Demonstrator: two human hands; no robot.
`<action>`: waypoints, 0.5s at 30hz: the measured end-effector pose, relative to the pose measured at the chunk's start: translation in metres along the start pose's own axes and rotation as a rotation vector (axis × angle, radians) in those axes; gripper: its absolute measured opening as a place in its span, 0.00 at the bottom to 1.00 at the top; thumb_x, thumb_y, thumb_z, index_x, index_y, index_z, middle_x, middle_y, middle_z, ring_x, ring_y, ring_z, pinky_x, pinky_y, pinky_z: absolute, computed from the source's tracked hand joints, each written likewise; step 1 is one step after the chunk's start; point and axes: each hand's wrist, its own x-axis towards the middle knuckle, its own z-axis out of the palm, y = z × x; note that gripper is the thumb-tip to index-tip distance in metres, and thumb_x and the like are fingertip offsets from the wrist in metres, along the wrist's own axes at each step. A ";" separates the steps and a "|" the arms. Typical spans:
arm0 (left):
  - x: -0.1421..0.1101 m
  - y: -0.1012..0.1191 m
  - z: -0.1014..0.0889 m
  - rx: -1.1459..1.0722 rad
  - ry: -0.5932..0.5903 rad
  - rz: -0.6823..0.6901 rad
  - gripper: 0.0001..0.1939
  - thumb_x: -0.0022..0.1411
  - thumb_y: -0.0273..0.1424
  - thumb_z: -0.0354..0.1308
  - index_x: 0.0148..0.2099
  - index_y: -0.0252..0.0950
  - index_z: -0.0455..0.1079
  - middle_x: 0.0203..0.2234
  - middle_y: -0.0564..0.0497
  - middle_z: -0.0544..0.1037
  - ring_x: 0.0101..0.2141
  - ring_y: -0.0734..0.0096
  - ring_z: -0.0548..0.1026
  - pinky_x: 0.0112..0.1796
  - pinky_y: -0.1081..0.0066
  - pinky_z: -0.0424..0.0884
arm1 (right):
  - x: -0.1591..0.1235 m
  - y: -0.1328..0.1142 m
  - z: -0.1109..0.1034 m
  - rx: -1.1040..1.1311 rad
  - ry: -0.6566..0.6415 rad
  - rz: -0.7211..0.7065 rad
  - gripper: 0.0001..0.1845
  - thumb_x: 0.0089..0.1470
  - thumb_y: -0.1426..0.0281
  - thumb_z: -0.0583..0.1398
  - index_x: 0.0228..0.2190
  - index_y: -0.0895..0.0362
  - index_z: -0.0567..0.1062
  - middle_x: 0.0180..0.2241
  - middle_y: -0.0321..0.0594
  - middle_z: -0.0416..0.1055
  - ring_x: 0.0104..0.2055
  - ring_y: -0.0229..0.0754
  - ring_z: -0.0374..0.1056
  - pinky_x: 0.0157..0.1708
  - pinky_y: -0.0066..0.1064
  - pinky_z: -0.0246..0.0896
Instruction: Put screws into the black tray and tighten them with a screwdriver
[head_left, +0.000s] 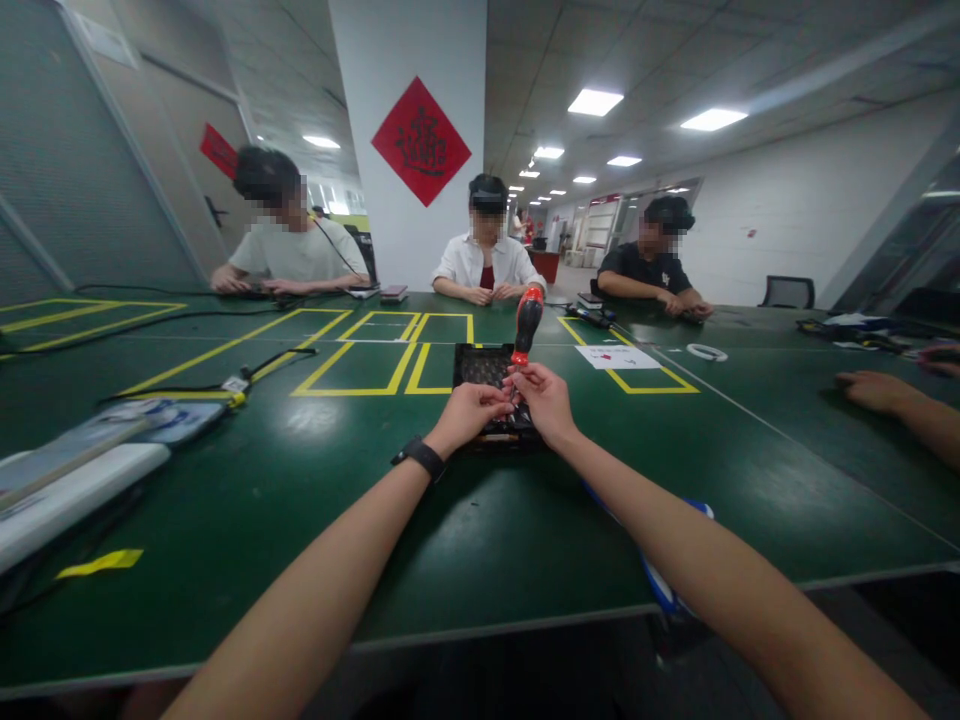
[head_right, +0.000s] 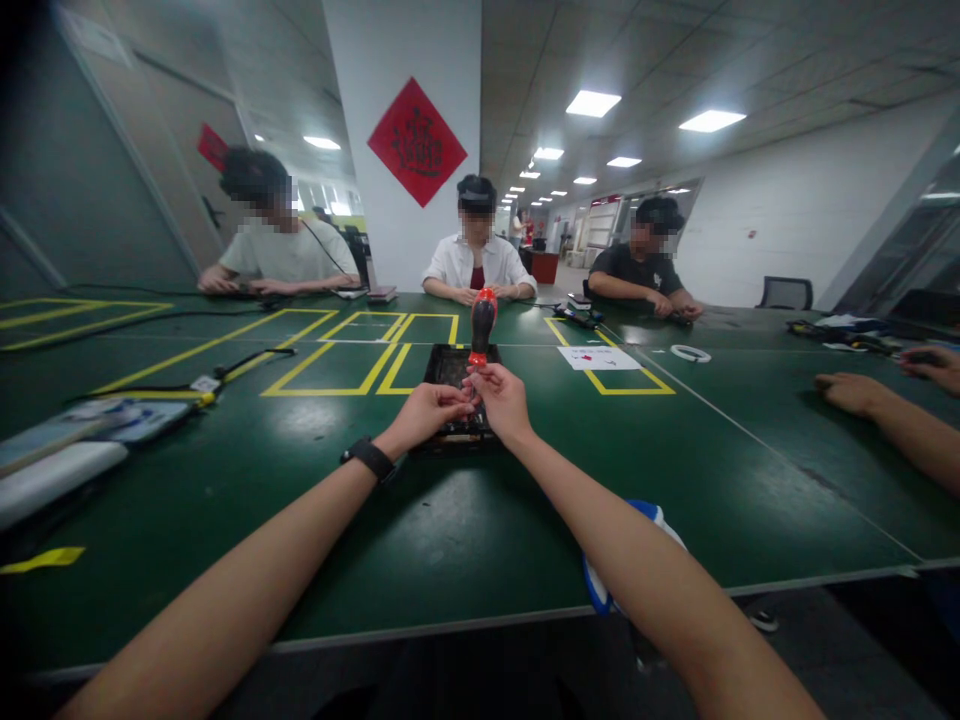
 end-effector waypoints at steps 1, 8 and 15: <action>0.000 0.000 0.000 0.000 0.002 0.002 0.15 0.50 0.38 0.59 0.34 0.30 0.74 0.25 0.47 0.78 0.26 0.70 0.74 0.30 0.74 0.67 | 0.000 0.000 0.000 0.000 0.007 -0.003 0.13 0.47 0.63 0.60 0.33 0.60 0.71 0.27 0.39 0.71 0.26 0.35 0.67 0.23 0.26 0.61; -0.001 0.002 0.000 0.007 0.042 -0.004 0.15 0.49 0.38 0.59 0.35 0.31 0.75 0.25 0.48 0.78 0.26 0.70 0.74 0.29 0.74 0.67 | -0.001 0.002 -0.001 -0.020 0.028 -0.041 0.12 0.46 0.63 0.61 0.31 0.58 0.68 0.27 0.37 0.70 0.27 0.35 0.67 0.23 0.25 0.61; 0.000 -0.001 0.000 0.029 0.038 0.017 0.16 0.49 0.39 0.59 0.35 0.32 0.75 0.25 0.47 0.78 0.26 0.70 0.74 0.29 0.73 0.68 | -0.001 0.002 0.000 -0.036 0.053 -0.069 0.14 0.44 0.63 0.62 0.28 0.57 0.64 0.24 0.33 0.67 0.25 0.33 0.66 0.22 0.24 0.60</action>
